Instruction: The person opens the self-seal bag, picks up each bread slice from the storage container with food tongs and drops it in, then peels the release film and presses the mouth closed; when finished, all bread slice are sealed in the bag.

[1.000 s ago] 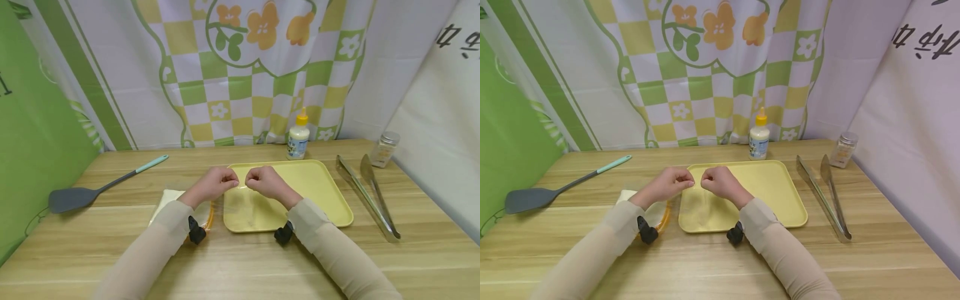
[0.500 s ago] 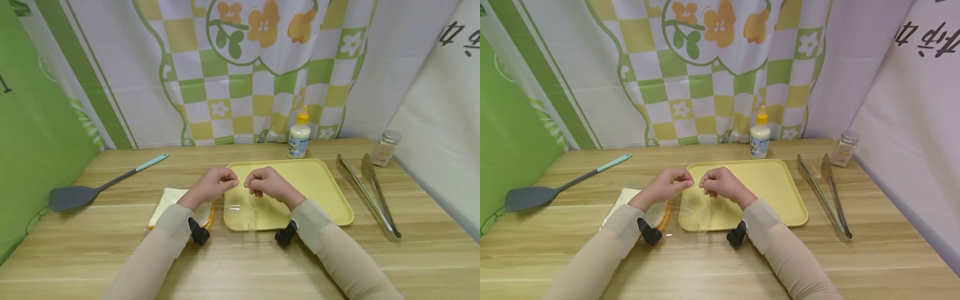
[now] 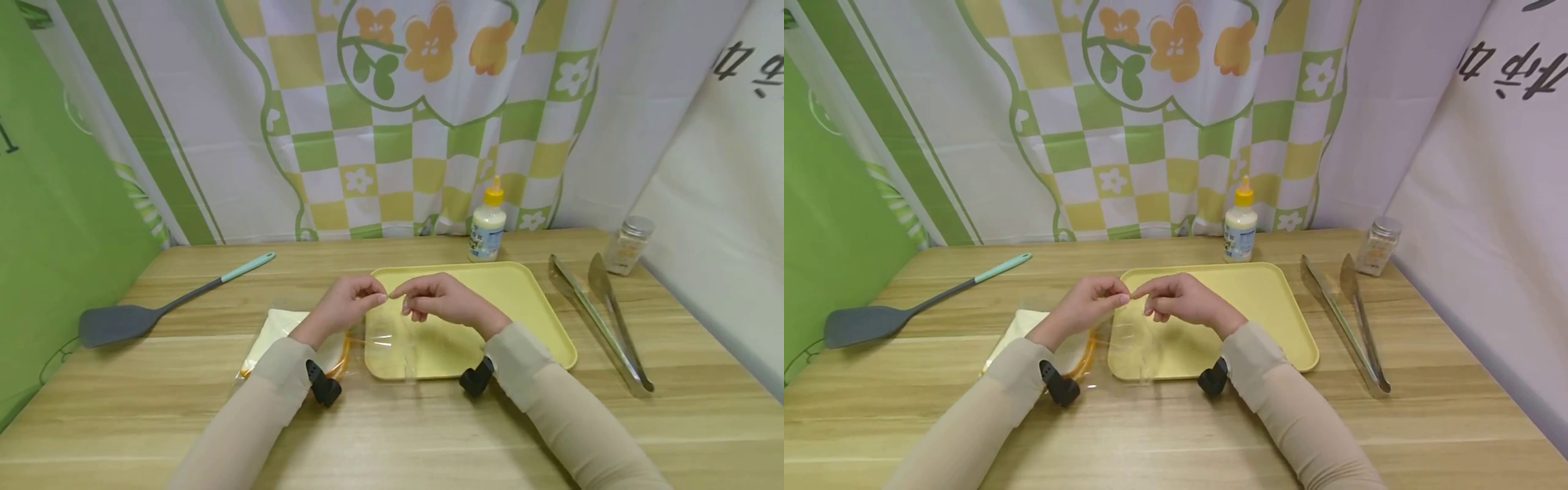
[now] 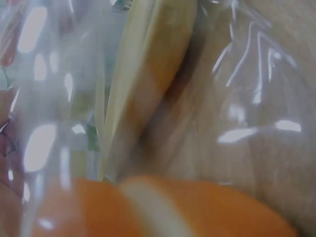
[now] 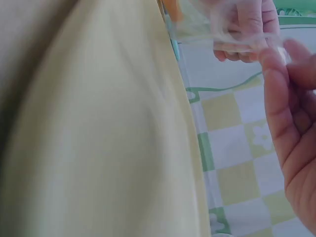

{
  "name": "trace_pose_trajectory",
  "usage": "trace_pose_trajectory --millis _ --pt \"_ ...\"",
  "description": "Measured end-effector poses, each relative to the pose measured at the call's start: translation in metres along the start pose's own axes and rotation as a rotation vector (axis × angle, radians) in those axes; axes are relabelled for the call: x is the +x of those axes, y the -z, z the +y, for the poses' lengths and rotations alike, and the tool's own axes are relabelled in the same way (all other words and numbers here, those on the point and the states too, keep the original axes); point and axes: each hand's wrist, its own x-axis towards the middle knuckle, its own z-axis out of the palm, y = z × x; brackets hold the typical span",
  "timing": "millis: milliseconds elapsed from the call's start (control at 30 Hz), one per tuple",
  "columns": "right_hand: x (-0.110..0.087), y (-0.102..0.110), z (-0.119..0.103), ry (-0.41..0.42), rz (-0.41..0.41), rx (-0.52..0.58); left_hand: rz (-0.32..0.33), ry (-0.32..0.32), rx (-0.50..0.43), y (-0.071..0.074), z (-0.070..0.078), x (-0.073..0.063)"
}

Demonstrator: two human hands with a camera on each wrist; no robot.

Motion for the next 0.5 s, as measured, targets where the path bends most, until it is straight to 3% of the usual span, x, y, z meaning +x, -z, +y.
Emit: trace_pose_trajectory --millis 300,500 --pt "0.003 0.009 -0.012 0.031 -0.155 -0.124 -0.012 -0.017 -0.029 -0.003 -0.004 0.0" --pt "0.007 0.013 -0.015 0.017 -0.2 -0.188 -0.037 -0.007 -0.039 -0.003 -0.002 0.0"
